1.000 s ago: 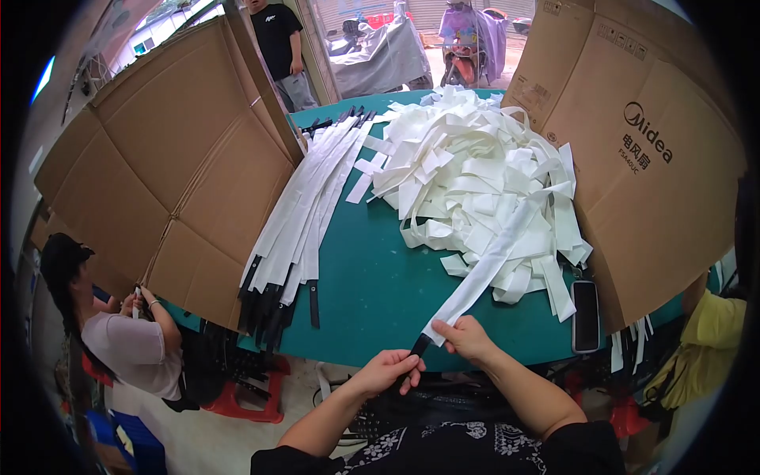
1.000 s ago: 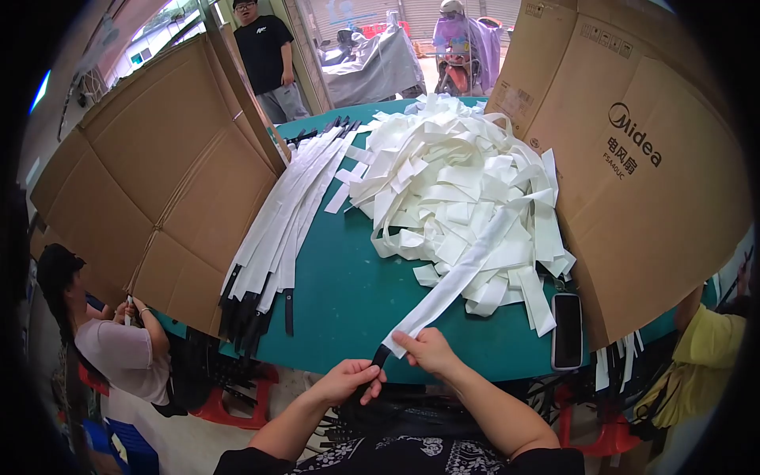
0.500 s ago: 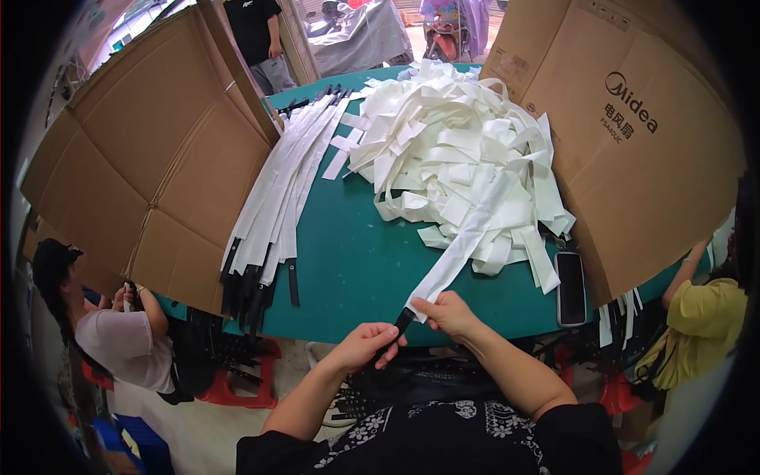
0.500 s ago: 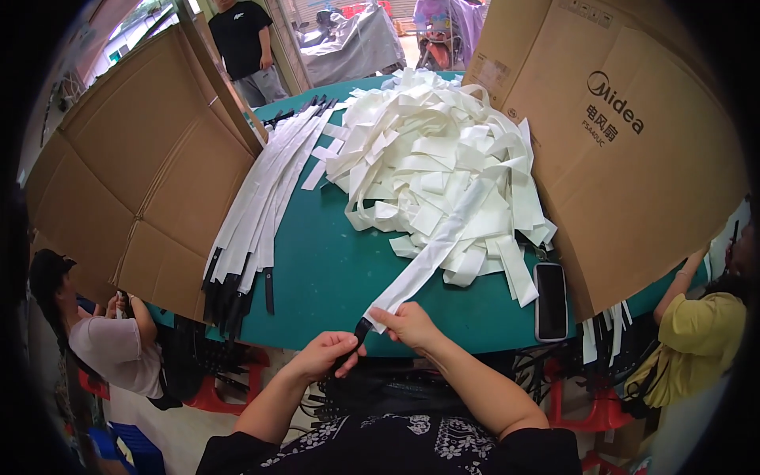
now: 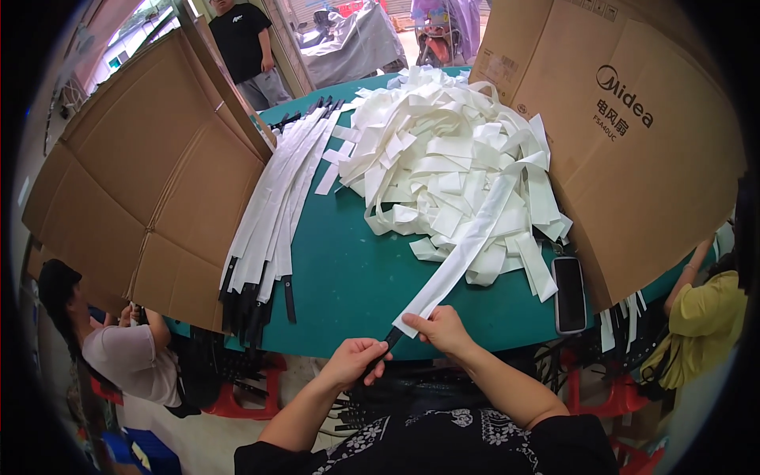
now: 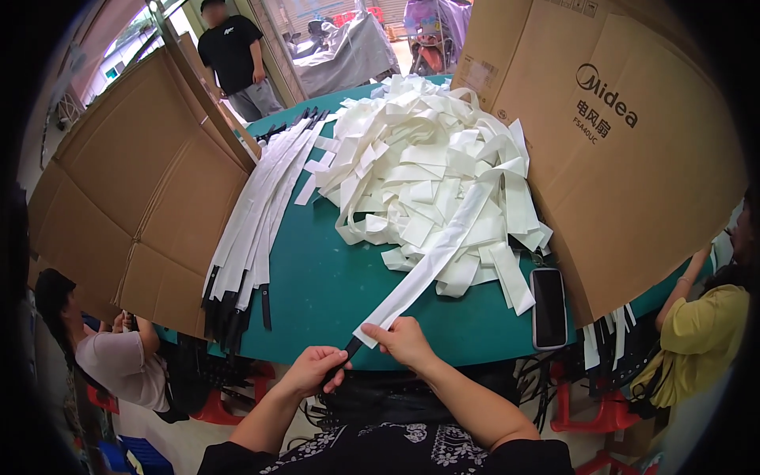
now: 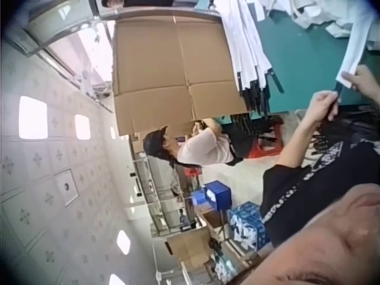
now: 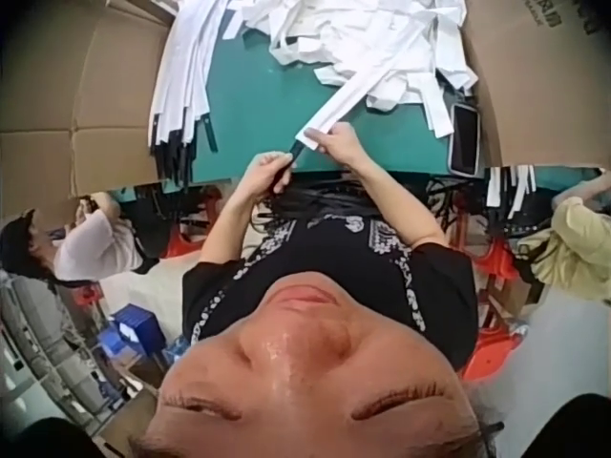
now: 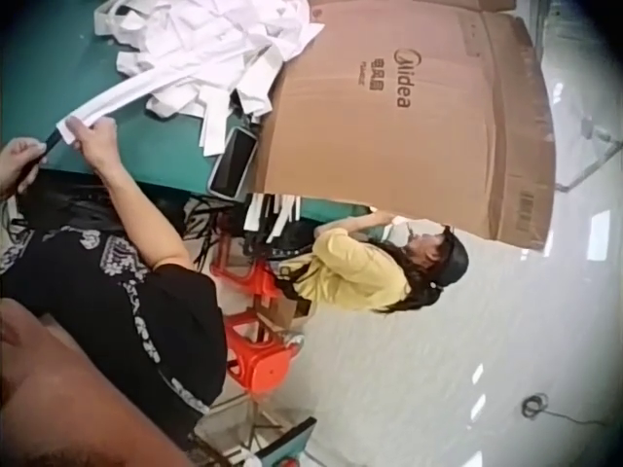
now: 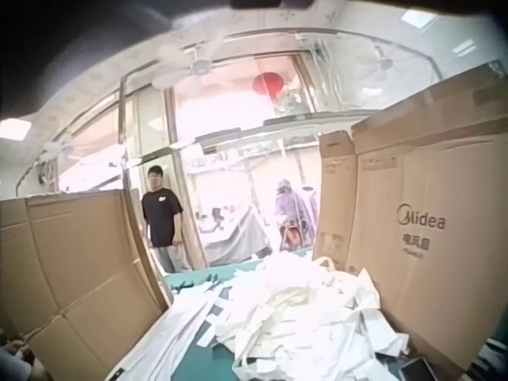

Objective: Assembling belt components by folding white fabric strips and attaching them to black straps in a factory setting.

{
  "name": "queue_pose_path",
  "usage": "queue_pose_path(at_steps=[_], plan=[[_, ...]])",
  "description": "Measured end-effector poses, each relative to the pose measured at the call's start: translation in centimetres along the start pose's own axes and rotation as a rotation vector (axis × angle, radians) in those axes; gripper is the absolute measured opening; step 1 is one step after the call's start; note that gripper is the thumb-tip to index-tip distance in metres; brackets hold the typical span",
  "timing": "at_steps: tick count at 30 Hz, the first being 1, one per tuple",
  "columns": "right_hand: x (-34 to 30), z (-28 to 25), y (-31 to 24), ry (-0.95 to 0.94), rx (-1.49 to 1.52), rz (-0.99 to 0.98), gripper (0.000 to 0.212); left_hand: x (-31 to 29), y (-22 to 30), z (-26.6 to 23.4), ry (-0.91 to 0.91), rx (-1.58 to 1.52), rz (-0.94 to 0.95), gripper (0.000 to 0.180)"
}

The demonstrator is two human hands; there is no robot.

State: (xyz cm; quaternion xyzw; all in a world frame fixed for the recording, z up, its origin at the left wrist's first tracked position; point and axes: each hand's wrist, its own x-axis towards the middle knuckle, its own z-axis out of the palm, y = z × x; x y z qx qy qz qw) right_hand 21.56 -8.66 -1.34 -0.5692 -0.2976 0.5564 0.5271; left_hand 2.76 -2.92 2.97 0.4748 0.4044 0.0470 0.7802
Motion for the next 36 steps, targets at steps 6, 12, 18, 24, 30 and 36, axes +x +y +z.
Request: queue_pose_path(at_steps=[6, 12, 18, 24, 30, 36], plan=[[-1.4, 1.0, -1.5, -0.090, 0.086, 0.010, 0.015, 1.1, 0.3, 0.8, -0.053, -0.012, 0.128, 0.024], [-1.0, -0.1, -1.0, 0.019, 0.111, -0.010, 0.018, 1.0, -1.5, 0.1, -0.129, -0.031, 0.111, 0.026], [-1.5, -0.1, -1.2, -0.053, -0.024, -0.035, 0.018, 1.3, -0.9, 0.9, -0.136, 0.025, 0.199, 0.024], [-1.4, 1.9, -1.0, -0.152, 0.085, -0.165, 0.019, 1.4, -2.4, 0.6, -0.097, -0.123, 0.158, 0.023], [-2.8, 3.4, 0.7, -0.431, -0.165, -0.014, 0.026, -1.3, -3.6, -0.2, -0.040, -0.290, 0.145, 0.023], [2.2, -0.2, 1.7, -0.253, 0.447, 0.023, 0.041, -2.5, -7.5, -2.5, 0.249, -0.167, 0.237, 0.018]])
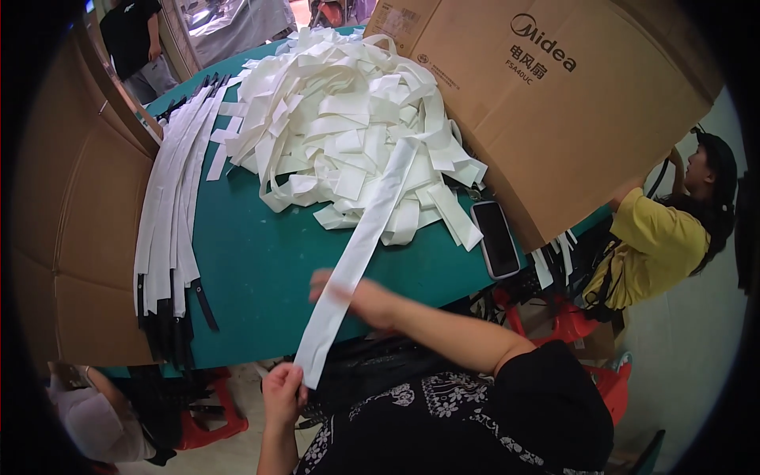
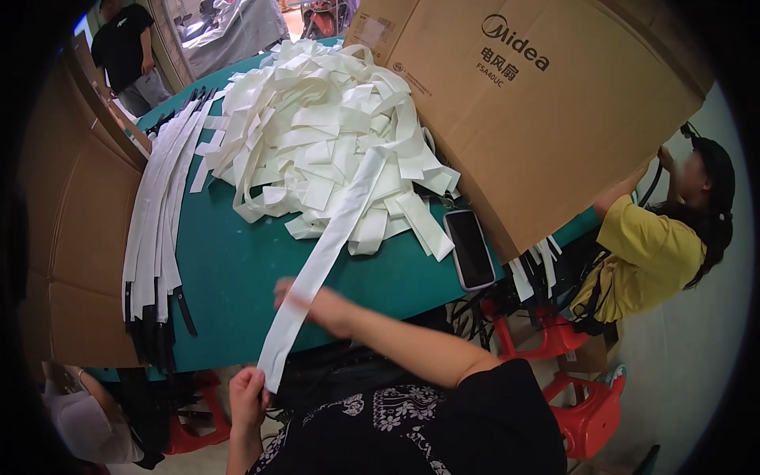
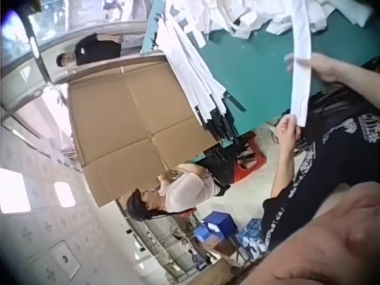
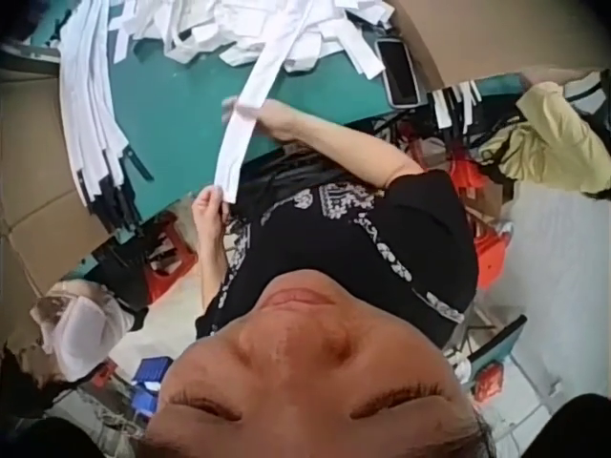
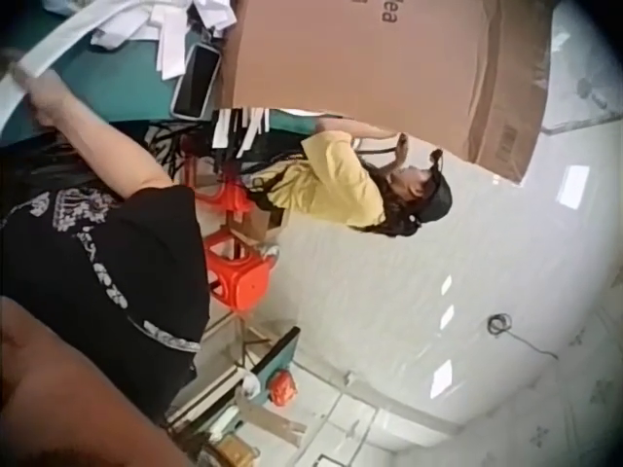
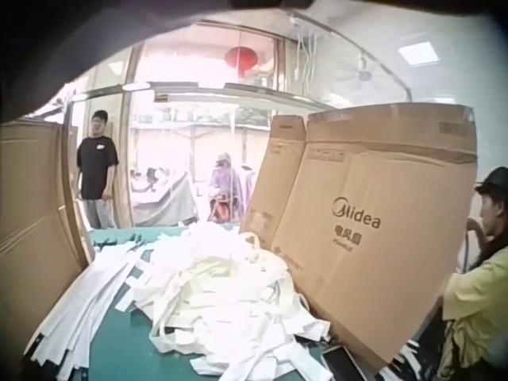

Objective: Assembling belt components by folding white fabric strips and attaching them to black straps in a factory setting.

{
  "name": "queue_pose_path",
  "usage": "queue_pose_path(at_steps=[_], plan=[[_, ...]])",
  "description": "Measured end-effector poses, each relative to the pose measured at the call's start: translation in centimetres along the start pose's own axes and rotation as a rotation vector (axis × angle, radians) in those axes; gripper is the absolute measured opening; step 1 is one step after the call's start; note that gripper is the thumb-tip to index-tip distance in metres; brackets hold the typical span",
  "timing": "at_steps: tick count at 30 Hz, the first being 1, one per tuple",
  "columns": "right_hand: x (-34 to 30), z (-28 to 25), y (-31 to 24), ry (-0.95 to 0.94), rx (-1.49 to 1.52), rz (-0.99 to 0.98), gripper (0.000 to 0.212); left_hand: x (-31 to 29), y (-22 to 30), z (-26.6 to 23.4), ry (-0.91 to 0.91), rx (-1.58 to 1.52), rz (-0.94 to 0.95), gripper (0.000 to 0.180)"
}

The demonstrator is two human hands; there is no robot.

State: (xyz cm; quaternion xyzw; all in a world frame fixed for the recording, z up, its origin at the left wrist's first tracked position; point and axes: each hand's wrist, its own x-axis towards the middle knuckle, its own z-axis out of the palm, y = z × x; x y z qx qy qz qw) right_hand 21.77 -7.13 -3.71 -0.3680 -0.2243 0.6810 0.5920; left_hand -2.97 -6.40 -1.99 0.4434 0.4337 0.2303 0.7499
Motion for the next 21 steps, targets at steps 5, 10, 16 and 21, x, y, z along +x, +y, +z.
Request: queue_pose_path(at_steps=[5, 10, 16, 21], plan=[[7.2, -12.9, -12.6, 0.166, 0.566, -0.344, 0.019, -1.8, -1.2, -2.7, -0.091, -0.041, 0.100, 0.020], [12.8, -17.5, -27.0, 0.538, 0.160, -0.544, 0.021, -0.6, -0.9, -2.5, -0.088, 0.000, -0.032, 0.016], [21.3, -10.7, -41.7, 0.559, -0.522, -0.605, 0.035, 4.7, 3.1, 3.9, -0.164, 0.006, 0.037, 0.018], [24.4, -11.1, -44.8, 1.422, -1.764, -0.431, 0.038, 6.6, 2.5, 4.8, -0.041, 0.006, -0.036, 0.019]])
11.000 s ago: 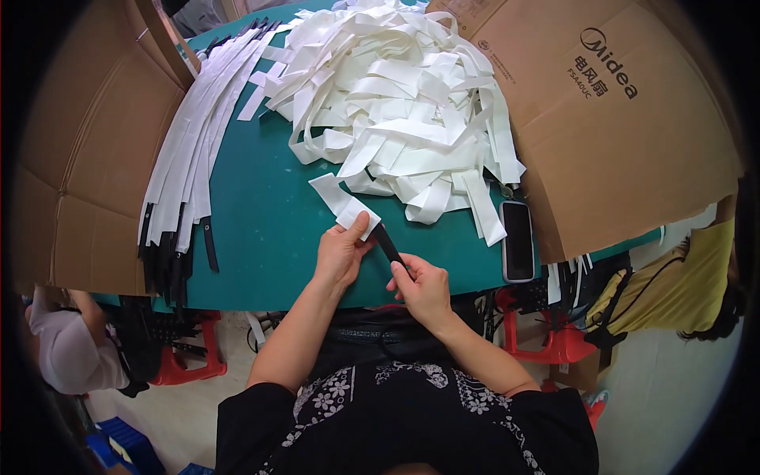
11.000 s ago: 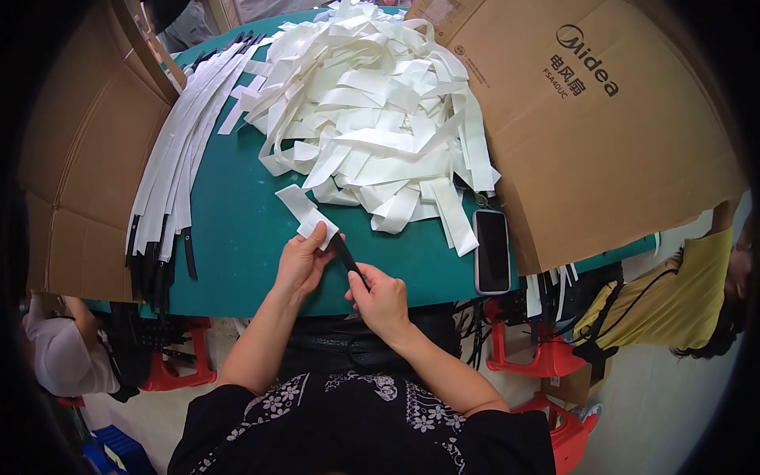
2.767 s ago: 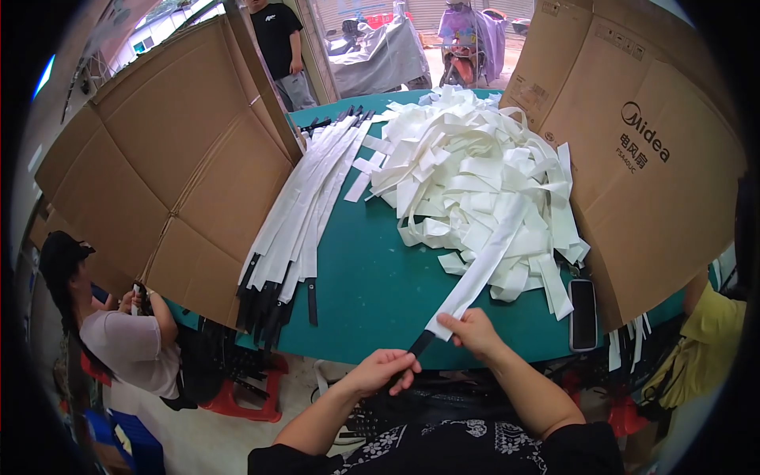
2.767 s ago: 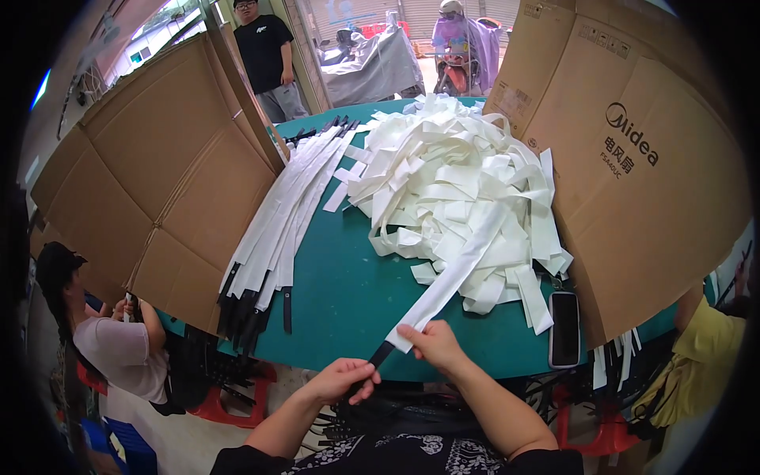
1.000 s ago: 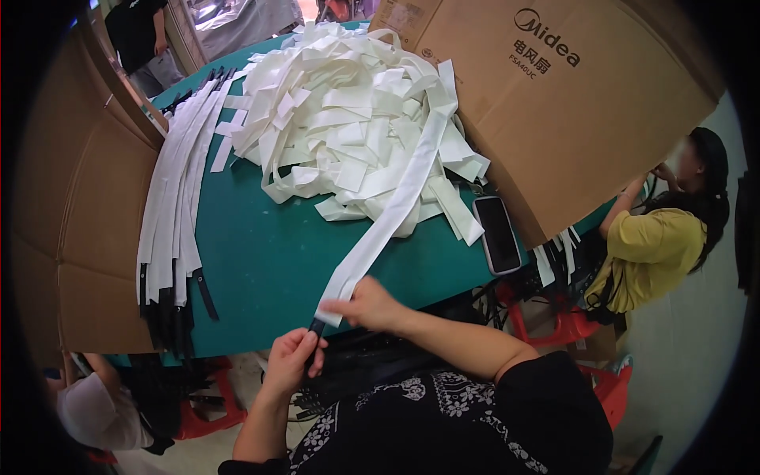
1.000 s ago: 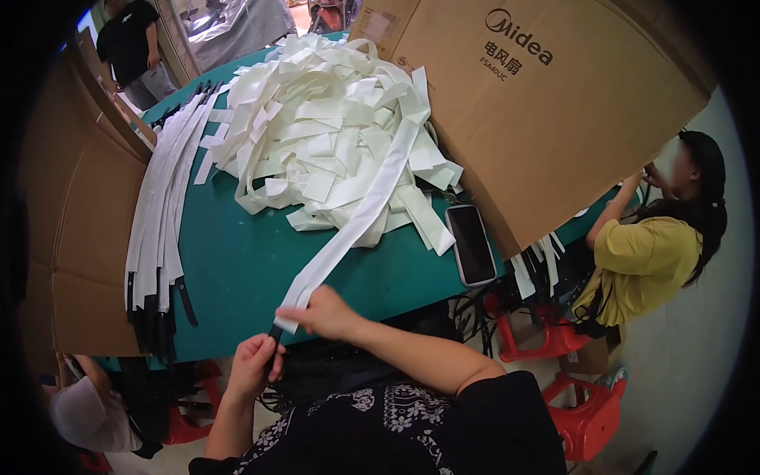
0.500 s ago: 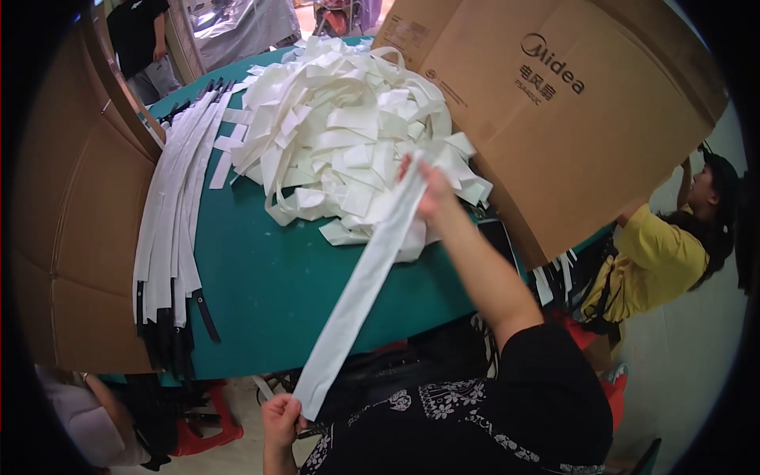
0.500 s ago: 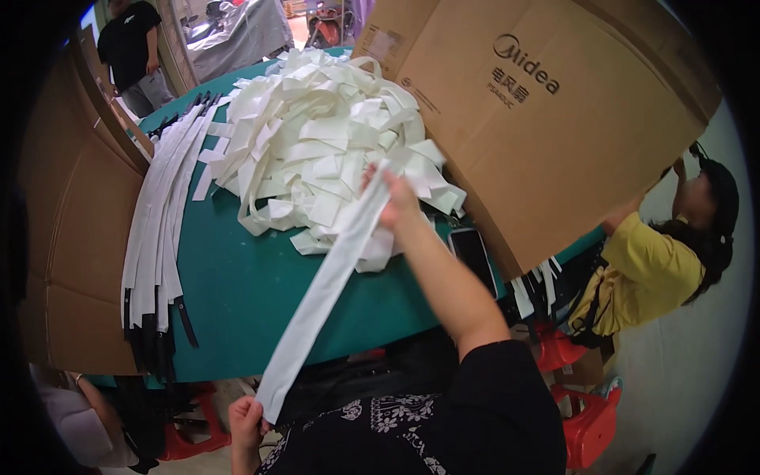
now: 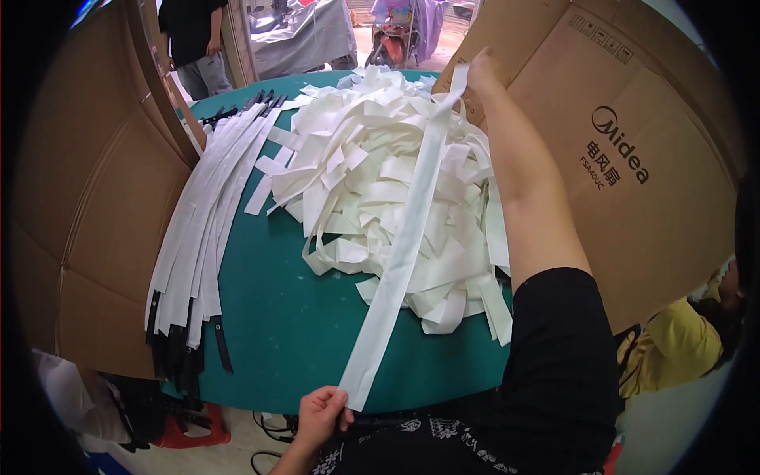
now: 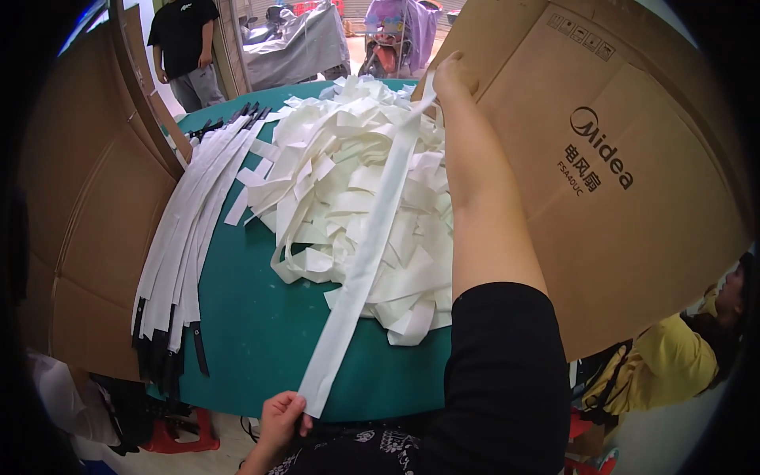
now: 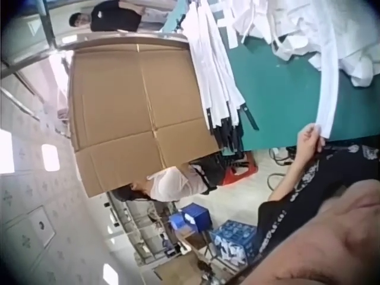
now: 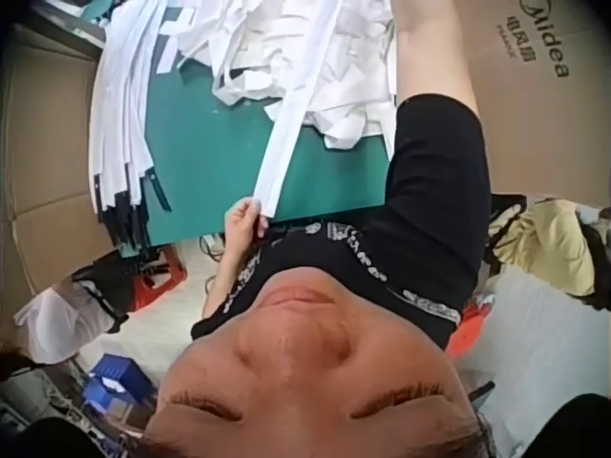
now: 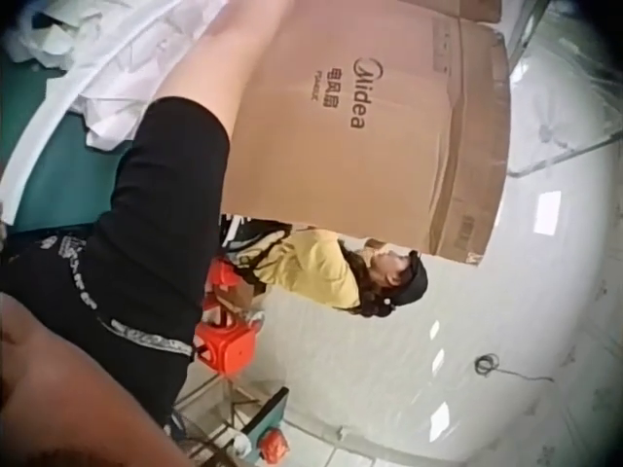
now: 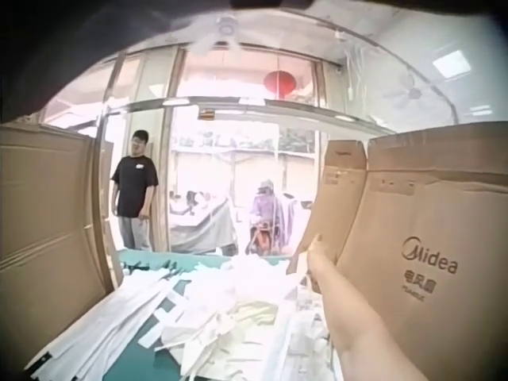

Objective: Assembling belt components by folding white fabric strips and attaching them to black straps in a factory setting.

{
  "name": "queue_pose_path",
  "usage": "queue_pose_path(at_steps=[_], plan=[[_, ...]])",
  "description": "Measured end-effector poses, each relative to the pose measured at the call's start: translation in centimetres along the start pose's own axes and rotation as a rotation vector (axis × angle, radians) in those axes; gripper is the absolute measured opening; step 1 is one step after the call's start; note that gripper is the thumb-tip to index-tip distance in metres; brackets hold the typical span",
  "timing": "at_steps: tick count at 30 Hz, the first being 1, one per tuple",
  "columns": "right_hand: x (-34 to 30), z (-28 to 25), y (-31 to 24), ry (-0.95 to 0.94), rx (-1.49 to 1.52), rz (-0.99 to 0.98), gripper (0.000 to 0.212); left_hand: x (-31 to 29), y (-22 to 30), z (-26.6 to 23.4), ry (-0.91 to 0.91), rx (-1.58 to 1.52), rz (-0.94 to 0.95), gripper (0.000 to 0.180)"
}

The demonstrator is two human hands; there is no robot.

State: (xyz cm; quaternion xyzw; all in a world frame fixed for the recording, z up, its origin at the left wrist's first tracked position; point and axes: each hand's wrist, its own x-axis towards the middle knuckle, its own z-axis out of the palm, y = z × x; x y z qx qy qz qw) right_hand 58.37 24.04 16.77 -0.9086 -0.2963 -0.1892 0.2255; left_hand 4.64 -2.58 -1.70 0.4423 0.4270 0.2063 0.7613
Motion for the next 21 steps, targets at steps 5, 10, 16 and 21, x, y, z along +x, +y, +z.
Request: queue_pose_path(at_steps=[5, 10, 16, 21], plan=[[-3.7, 3.6, 3.7, -0.428, -0.309, -0.536, 0.034, 3.0, -0.6, 2.1, -0.081, -0.105, -0.118, 0.018], [-14.5, -3.4, 5.8, -0.638, 0.182, -0.474, 0.045, 4.1, -0.2, 2.5, -0.192, -0.277, -0.189, 0.019], [-39.2, -7.2, 9.6, -1.552, 0.586, -0.060, 0.054, 4.5, 0.0, 3.7, -0.195, -0.191, -0.062, 0.020], [-47.6, -6.5, 10.5, -1.271, 1.110, 0.320, 0.030, 5.0, -1.6, 5.1, -0.222, -0.052, -0.016, 0.021]])
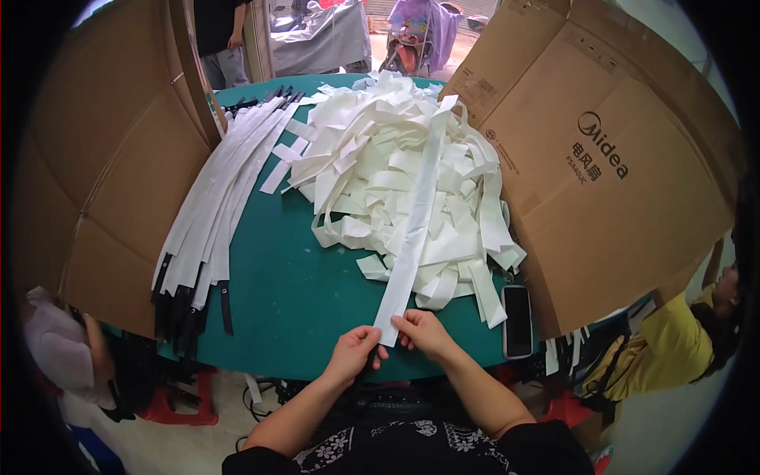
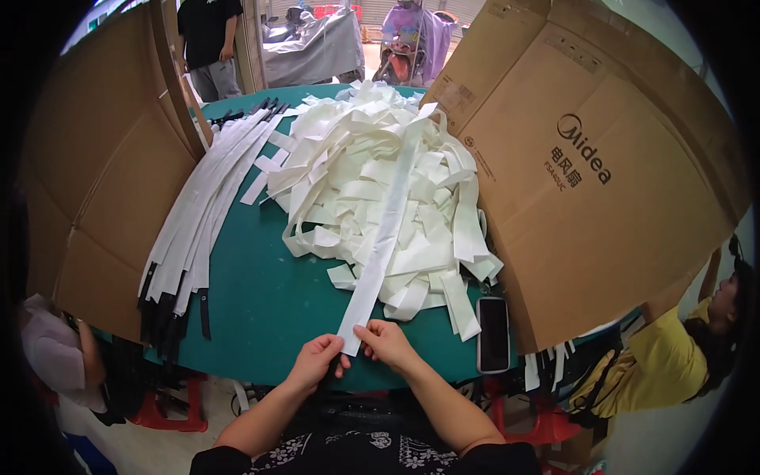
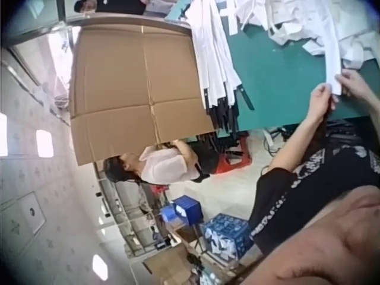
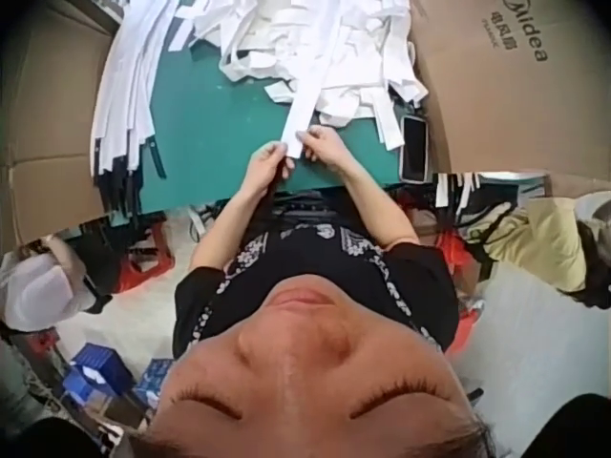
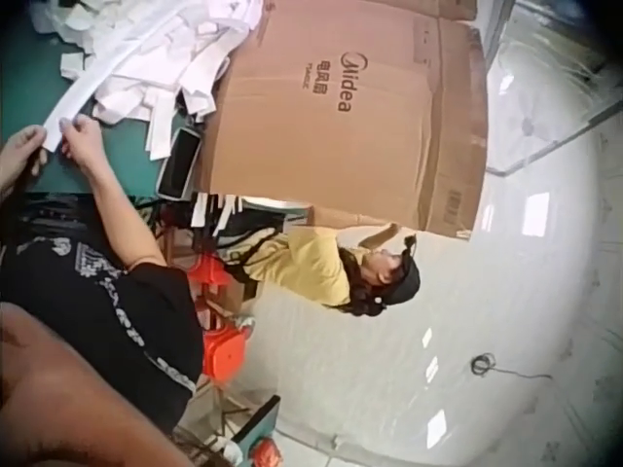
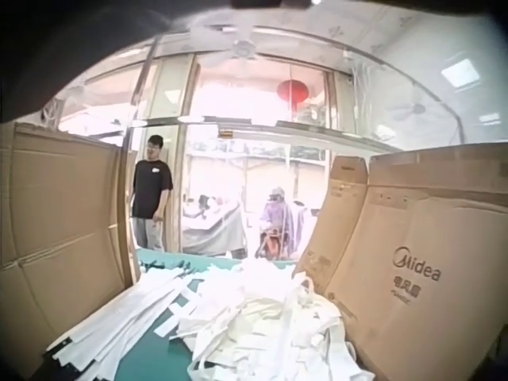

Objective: Assembling belt components by folding white fabric strips and attaching them to black straps in a factory setting.

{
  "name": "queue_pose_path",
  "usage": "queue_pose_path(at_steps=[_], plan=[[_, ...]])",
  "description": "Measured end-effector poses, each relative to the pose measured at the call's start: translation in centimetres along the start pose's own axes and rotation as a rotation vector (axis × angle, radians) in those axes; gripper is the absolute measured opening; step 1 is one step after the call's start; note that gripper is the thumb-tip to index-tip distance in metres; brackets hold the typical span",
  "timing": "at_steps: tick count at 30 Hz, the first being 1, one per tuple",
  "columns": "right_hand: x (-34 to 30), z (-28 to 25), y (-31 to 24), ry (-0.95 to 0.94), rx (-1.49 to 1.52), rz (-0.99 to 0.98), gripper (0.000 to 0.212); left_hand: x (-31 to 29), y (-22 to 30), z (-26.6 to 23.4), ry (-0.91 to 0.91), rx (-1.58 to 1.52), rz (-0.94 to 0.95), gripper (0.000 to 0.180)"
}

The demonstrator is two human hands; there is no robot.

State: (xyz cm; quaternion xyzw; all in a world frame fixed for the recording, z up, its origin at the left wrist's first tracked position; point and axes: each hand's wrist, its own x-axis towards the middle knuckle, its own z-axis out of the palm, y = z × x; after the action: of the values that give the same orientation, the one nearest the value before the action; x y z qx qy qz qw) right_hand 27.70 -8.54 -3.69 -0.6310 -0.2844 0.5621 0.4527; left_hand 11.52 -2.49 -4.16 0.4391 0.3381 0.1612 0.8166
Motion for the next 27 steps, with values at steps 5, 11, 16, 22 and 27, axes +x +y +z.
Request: queue_pose_path(at_steps=[5, 11, 16, 22, 27], plan=[[0.9, -0.8, 1.5, 0.200, -0.137, -0.234, 0.030, -4.2, -1.5, -0.2, -0.048, 0.000, -0.103, 0.027], [-1.3, 0.6, -0.5, -0.097, -0.158, -0.121, 0.026, -4.1, -0.1, 0.1, -0.058, 0.017, 0.032, 0.025], [-1.3, 0.3, -0.2, -0.039, -0.086, -0.135, 0.026, -6.2, -0.6, 0.3, -0.054, 0.010, -0.066, 0.025], [-2.4, 0.5, -0.8, -0.254, -0.208, -0.067, 0.023, -5.8, -0.8, 0.3, -0.097, -0.009, -0.031, 0.025], [-1.4, -1.2, -2.5, -0.036, -0.080, -0.186, 0.024, -5.7, -1.9, 1.9, -0.156, 0.034, 0.085, 0.020]])
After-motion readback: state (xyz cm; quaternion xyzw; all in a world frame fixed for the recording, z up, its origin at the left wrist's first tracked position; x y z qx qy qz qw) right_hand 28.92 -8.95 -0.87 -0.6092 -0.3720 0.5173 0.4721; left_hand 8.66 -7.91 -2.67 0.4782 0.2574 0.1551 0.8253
